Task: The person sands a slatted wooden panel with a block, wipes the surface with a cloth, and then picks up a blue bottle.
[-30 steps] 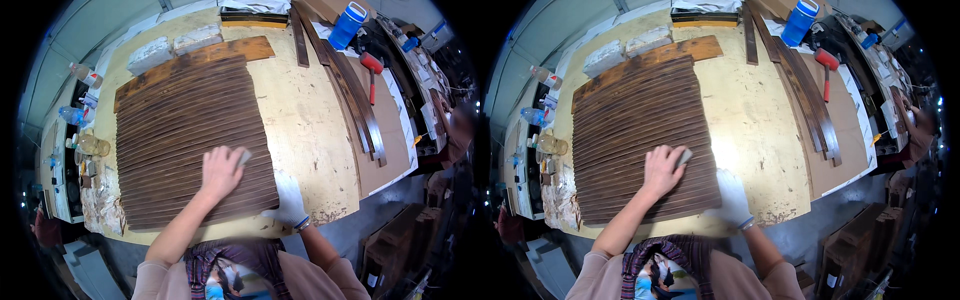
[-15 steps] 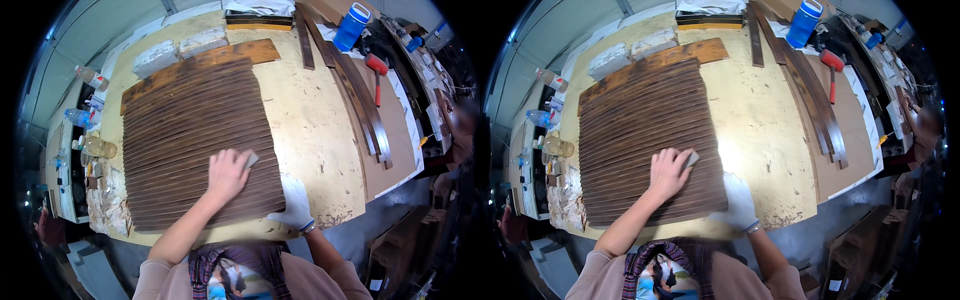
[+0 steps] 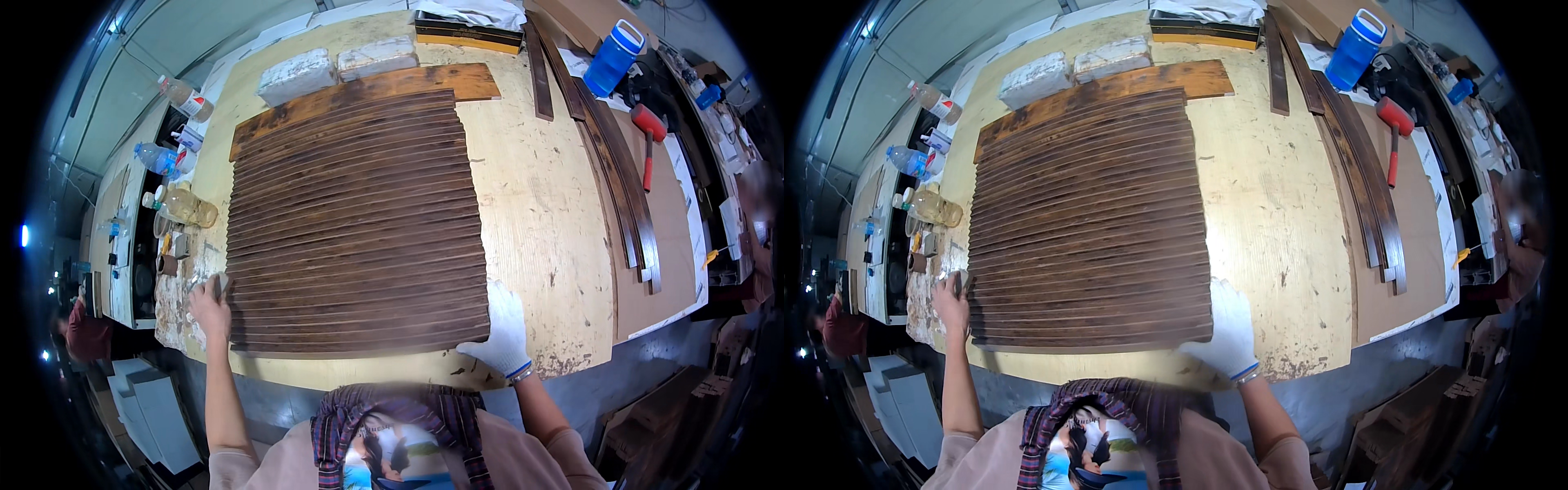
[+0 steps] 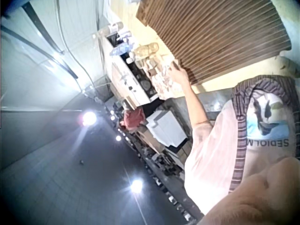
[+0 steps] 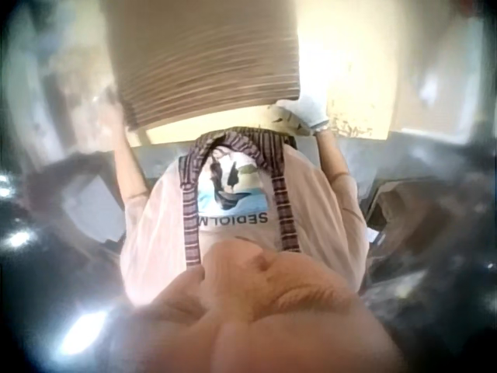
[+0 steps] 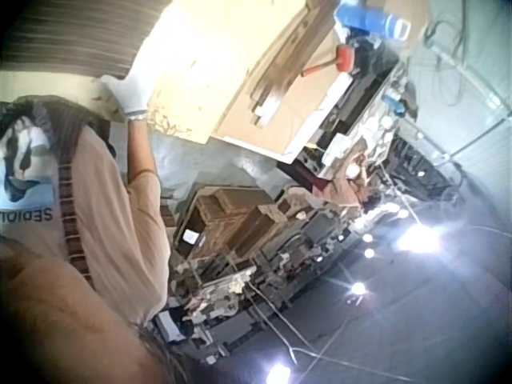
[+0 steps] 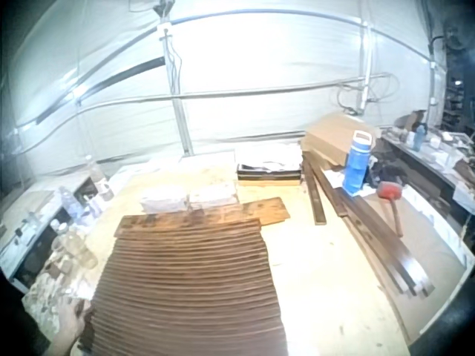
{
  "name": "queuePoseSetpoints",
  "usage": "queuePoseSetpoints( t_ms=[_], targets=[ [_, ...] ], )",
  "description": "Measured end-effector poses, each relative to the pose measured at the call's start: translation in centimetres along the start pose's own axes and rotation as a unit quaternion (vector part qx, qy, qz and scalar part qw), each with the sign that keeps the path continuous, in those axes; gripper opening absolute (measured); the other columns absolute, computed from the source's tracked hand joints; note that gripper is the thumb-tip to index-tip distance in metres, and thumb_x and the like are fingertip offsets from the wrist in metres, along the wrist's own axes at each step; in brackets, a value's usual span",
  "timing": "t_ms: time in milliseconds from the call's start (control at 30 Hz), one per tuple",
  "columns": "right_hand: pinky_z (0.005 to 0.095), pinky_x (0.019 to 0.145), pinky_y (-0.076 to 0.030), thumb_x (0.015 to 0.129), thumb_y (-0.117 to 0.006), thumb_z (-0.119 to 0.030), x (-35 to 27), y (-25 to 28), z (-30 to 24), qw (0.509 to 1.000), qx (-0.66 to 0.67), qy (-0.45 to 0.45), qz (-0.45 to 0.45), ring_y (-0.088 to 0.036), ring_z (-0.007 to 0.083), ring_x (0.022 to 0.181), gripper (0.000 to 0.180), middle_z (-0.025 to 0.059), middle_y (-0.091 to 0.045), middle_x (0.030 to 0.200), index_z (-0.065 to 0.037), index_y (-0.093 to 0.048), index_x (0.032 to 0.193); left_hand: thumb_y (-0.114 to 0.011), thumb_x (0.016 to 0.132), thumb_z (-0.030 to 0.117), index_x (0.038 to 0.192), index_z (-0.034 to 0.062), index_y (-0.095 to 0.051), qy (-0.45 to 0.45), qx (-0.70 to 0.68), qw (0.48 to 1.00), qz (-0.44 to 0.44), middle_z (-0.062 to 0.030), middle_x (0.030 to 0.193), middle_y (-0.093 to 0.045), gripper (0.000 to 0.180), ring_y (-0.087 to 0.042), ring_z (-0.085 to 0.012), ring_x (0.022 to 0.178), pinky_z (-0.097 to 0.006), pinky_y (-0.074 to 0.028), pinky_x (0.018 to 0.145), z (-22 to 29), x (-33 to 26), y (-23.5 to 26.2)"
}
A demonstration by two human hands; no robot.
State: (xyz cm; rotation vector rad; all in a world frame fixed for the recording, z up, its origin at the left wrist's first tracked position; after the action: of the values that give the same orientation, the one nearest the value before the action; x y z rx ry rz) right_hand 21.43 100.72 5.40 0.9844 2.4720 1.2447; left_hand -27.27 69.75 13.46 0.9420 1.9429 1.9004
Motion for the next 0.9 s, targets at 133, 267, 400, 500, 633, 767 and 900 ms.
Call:
queuePoseSetpoints(
  t_ms=[133, 267, 400, 500, 633, 767, 900],
  targets=[
    [0.0557, 0.118, -0.030, 0.056, -0.092, -0.049, -0.1, -0.1, 0.5, 1.000, -0.008, 0.000, -0.011, -0.042, 0.0461, 0.142, 0.121, 0.0283, -0.047, 0.151, 0.006, -0.040, 0.151, -0.076, 0.080, 0.003, 0.124, 0.0105, -0.069, -0.142, -0.230, 0.962, 0.038, -0.0133, 0.115, -0.068, 0.045, -0.060, -0.0357, 0.107, -0.047, -0.048, 0.093, 14.9, -0.5, 4.1],
    [0.0533, 0.119, -0.029, 0.052, -0.095, -0.047, -0.1, -0.2, 0.3, 1.000, -0.005, -0.018, -0.008, -0.041, 0.0451, 0.142, 0.124, 0.0255, -0.048, 0.151, 0.002, -0.040, 0.152, -0.082, 0.077, 0.013, 0.124, 0.0128, -0.069, -0.285, -0.291, 0.913, -0.029, -0.0083, 0.113, -0.064, 0.049, -0.059, -0.0290, 0.107, -0.043, -0.044, 0.093, 29.1, -5.0, 4.2],
    [0.0525, 0.120, -0.028, 0.053, -0.095, -0.048, -0.1, -0.3, 0.5, 1.000, -0.005, -0.017, -0.011, -0.039, 0.0449, 0.144, 0.125, 0.0253, -0.047, 0.153, 0.002, -0.038, 0.153, -0.080, 0.078, 0.015, 0.124, 0.0148, -0.068, -0.346, -0.292, 0.889, -0.065, -0.0067, 0.105, -0.061, 0.047, -0.058, -0.0274, 0.101, -0.042, -0.041, 0.084, 32.1, -6.2, 4.4],
    [0.0526, 0.121, -0.028, 0.054, -0.094, -0.048, -0.1, -0.2, 0.6, 1.000, 0.012, -0.027, -0.008, -0.038, 0.0445, 0.146, 0.126, 0.0250, -0.045, 0.154, 0.002, -0.037, 0.155, -0.081, 0.075, 0.010, 0.123, 0.0151, -0.069, -0.307, -0.247, 0.916, -0.075, -0.0067, 0.105, -0.062, 0.049, -0.058, -0.0284, 0.102, -0.042, -0.041, 0.086, 26.9, -5.0, 3.4],
    [0.0530, 0.121, -0.026, 0.054, -0.094, -0.049, -0.4, -0.5, 0.7, 0.999, 0.022, -0.033, -0.011, -0.037, 0.0433, 0.147, 0.127, 0.0243, -0.044, 0.156, 0.003, -0.036, 0.155, -0.080, 0.073, 0.006, 0.122, 0.0123, -0.068, -0.289, -0.256, 0.919, -0.078, -0.0093, 0.107, -0.062, 0.050, -0.057, -0.0315, 0.102, -0.044, -0.044, 0.088, 26.6, -5.3, 3.5],
    [0.0537, 0.122, -0.025, 0.055, -0.093, -0.052, -0.2, 0.0, 0.3, 0.999, -0.001, -0.031, -0.021, -0.036, 0.0427, 0.148, 0.128, 0.0242, -0.043, 0.157, 0.003, -0.035, 0.156, -0.081, 0.073, 0.007, 0.121, 0.0091, -0.067, -0.361, -0.302, 0.881, -0.055, -0.0117, 0.107, -0.062, 0.050, -0.058, -0.0330, 0.101, -0.044, -0.046, 0.087, 33.3, -6.1, 4.1],
    [0.0536, 0.124, -0.022, 0.060, -0.092, -0.053, -0.5, -0.5, 0.6, 0.998, -0.015, -0.046, -0.036, -0.032, 0.0428, 0.150, 0.126, 0.0261, -0.039, 0.159, 0.004, -0.033, 0.157, -0.081, 0.075, 0.014, 0.117, 0.0082, -0.067, -0.434, -0.318, 0.843, -0.017, -0.0105, 0.097, -0.061, 0.045, -0.058, -0.0304, 0.092, -0.042, -0.046, 0.081, 42.0, -7.2, 4.1]
  ],
)
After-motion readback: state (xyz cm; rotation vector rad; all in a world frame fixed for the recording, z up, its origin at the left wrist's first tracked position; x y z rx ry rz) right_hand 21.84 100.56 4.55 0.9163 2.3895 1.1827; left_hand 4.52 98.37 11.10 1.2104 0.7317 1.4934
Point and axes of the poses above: each hand's wrist, its own x-axis towards the middle knuckle, its own y-axis out of the back of the hand, z = x × y, the point moved 7 cm from there along x, towards the middle knuckle
